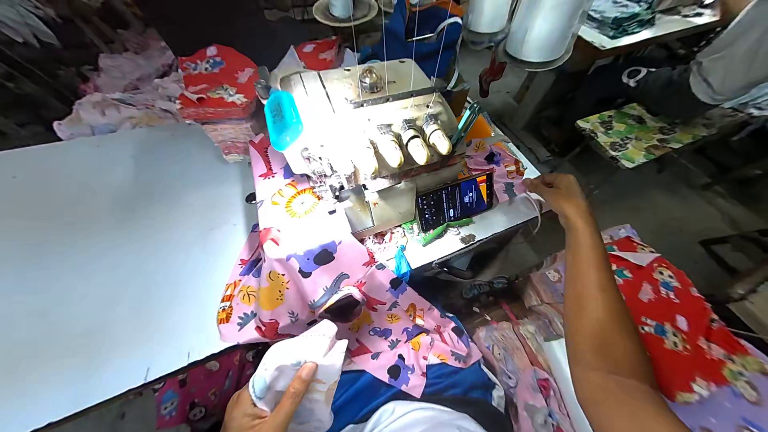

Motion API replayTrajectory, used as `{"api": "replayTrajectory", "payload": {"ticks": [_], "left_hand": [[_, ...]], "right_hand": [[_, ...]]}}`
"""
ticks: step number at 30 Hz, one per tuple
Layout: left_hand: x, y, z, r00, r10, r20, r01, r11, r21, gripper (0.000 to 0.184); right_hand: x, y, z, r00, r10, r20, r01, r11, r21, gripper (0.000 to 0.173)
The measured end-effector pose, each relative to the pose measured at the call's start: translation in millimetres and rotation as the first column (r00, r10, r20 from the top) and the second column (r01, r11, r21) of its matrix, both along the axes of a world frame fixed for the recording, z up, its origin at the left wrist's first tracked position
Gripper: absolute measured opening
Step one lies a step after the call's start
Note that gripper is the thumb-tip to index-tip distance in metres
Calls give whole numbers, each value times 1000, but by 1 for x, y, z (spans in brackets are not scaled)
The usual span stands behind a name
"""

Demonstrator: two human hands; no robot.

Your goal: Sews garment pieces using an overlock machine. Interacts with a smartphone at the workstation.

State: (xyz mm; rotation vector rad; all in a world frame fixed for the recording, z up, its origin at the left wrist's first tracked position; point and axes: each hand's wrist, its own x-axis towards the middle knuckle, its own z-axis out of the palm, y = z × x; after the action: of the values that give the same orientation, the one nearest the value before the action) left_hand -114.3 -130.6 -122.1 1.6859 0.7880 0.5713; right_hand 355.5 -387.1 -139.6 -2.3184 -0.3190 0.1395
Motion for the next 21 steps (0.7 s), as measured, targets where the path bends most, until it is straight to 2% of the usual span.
{"api": "replayTrajectory", "payload": {"ticks": [3,6,7,10,11,12,14,16,17,18,20,21], "left_hand": [[-1,1,-3,1000,-7,6,7,1000,26,8],[0,3,-7,999,-32,22,31,998,46,10],[1,3,-7,999,-43,27,42,998,50,12],[9,2,-6,996,-64,55,61,996,62,10],[12,1,-6,995,-61,77,57,997,47,10],[16,0,-7,993,-45,105,43,999,19,11],[28,-3,-6,987,0,161,10,998,-64,12],[41,-5,-3,975,15,221,18,989,-147,13],[47,-5,0,968,6,250,40,983,-180,13],[54,-5,3,962,-8,272,67,976,-208,14],[63,-3,6,956,-41,291,119,959,-257,14],[66,-2,7,955,-58,291,141,951,-275,14]], "right_hand": [[8,13,7,998,-30,47,23,991,132,36],[8,29,17,999,-11,42,0,968,252,33],[7,33,20,999,2,38,-11,972,235,33],[-8,36,36,990,54,130,-43,995,-89,39],[-20,36,39,975,87,202,-58,987,-147,40],[-36,36,41,952,126,280,-87,985,-147,39],[-77,41,40,905,223,362,-226,973,-36,32],[-123,58,29,875,412,254,-460,872,169,28],[-146,69,19,827,538,160,-560,773,298,27],[-168,81,7,752,655,79,-622,664,414,34],[-203,105,-12,582,813,-4,-647,466,604,61],[-217,115,-15,534,845,-27,-600,402,692,67]]}}
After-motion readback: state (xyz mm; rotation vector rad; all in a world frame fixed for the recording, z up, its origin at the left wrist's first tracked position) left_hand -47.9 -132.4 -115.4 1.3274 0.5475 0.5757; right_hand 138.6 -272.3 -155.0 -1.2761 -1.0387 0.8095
